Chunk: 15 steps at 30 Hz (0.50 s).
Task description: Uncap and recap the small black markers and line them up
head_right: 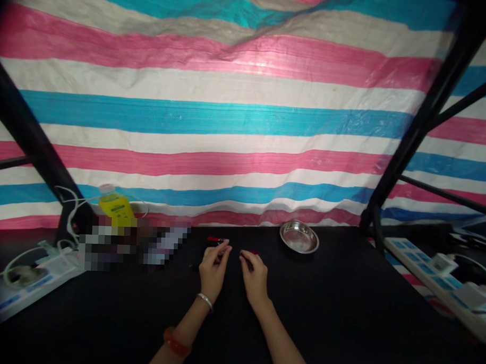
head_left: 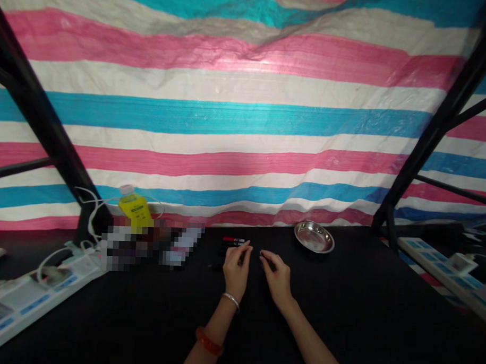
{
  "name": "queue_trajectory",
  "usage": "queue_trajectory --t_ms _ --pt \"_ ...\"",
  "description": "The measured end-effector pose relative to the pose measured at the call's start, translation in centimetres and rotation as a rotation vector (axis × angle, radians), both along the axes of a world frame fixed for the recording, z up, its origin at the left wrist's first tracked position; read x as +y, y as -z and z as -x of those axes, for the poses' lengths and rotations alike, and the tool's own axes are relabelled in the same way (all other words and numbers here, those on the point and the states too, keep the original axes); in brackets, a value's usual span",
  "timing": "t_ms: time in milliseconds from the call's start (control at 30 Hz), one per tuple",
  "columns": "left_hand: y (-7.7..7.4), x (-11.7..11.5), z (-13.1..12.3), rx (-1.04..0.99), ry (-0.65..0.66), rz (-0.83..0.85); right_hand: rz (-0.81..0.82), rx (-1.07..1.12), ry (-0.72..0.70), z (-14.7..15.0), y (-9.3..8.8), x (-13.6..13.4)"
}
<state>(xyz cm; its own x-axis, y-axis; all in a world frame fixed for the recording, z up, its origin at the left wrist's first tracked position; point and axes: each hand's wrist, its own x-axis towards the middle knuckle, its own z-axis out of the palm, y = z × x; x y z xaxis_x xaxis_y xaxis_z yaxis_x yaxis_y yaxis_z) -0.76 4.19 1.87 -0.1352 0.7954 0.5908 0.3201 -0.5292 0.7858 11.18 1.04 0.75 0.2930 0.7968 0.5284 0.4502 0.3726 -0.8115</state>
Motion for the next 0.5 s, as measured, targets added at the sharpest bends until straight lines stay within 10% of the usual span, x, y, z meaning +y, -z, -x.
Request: queue_trajectory --t_ms 500 --pt "-0.11 0.27 -0.26 -0.376 0.197 0.213 -0.005 0.042 -0.076 0.59 0.05 0.12"
